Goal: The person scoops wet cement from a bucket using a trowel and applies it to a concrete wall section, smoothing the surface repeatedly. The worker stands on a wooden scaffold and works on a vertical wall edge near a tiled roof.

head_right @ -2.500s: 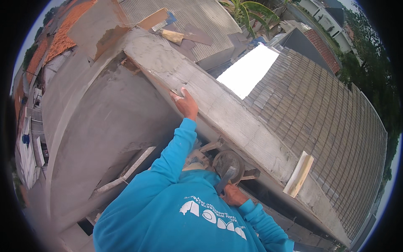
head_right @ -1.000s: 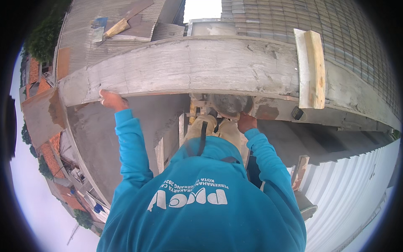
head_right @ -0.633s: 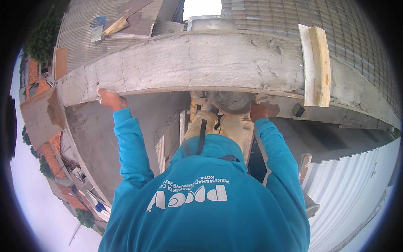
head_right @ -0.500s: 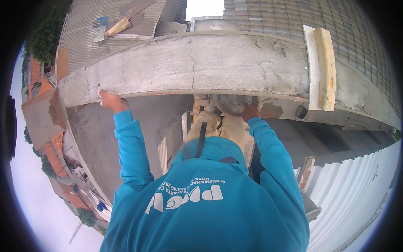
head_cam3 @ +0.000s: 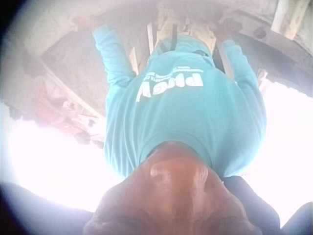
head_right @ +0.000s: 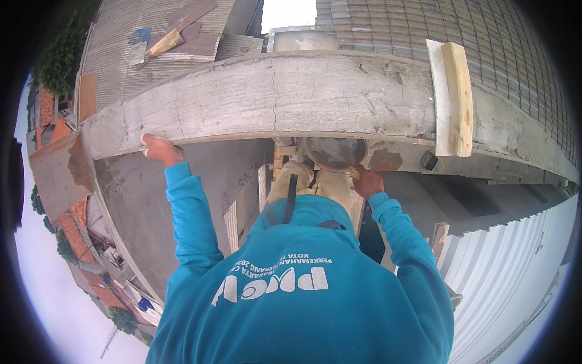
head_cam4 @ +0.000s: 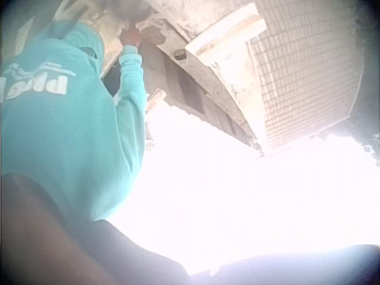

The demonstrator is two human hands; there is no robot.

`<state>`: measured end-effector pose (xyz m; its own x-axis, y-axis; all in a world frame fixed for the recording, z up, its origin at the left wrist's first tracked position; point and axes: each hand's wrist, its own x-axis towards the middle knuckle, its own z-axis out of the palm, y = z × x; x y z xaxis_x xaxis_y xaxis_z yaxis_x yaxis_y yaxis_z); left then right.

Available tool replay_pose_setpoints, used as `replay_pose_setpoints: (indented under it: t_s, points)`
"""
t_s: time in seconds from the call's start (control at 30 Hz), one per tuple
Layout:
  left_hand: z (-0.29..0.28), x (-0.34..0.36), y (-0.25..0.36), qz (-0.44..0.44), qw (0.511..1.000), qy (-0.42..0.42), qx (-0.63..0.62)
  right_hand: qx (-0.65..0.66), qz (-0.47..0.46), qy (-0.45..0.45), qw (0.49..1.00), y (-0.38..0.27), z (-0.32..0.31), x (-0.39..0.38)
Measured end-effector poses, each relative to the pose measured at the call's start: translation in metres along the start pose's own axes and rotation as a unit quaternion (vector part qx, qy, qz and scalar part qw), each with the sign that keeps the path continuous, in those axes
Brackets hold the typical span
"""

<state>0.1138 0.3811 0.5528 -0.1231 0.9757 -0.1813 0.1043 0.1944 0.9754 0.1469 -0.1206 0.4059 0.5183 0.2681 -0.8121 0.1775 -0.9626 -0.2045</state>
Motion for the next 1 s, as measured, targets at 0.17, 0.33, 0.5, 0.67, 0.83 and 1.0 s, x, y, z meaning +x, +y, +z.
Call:
replay_pose_setpoints:
  t_s: [0.17,0.33,0.5,0.67,0.83,1.0]
  points:
    - [-0.003,0.002,0.001,0.007,1.0,-0.004,0.015,-0.079,0.054,0.029,0.995,0.026,0.012,-0.001]
    - [-0.002,-0.002,0.002,-0.001,1.0,-0.002,0.026,-0.034,0.073,-0.004,0.997,0.022,0.027,0.023]
    - [-0.001,0.001,-0.002,0.004,0.999,0.012,0.041,0.048,-0.032,0.054,0.997,0.016,0.071,0.071]
    - [-0.002,0.002,-0.003,0.004,1.0,0.001,0.031,0.21,-0.108,0.008,0.972,0.056,0.063,0.068]
    - [-0.003,0.008,-0.005,0.033,0.999,-0.013,0.022,0.289,-0.077,-0.051,0.953,0.053,0.045,0.053]
    - [0.0,0.002,0.0,0.013,0.999,0.005,0.032,0.288,-0.055,-0.065,0.954,0.074,0.03,0.021]
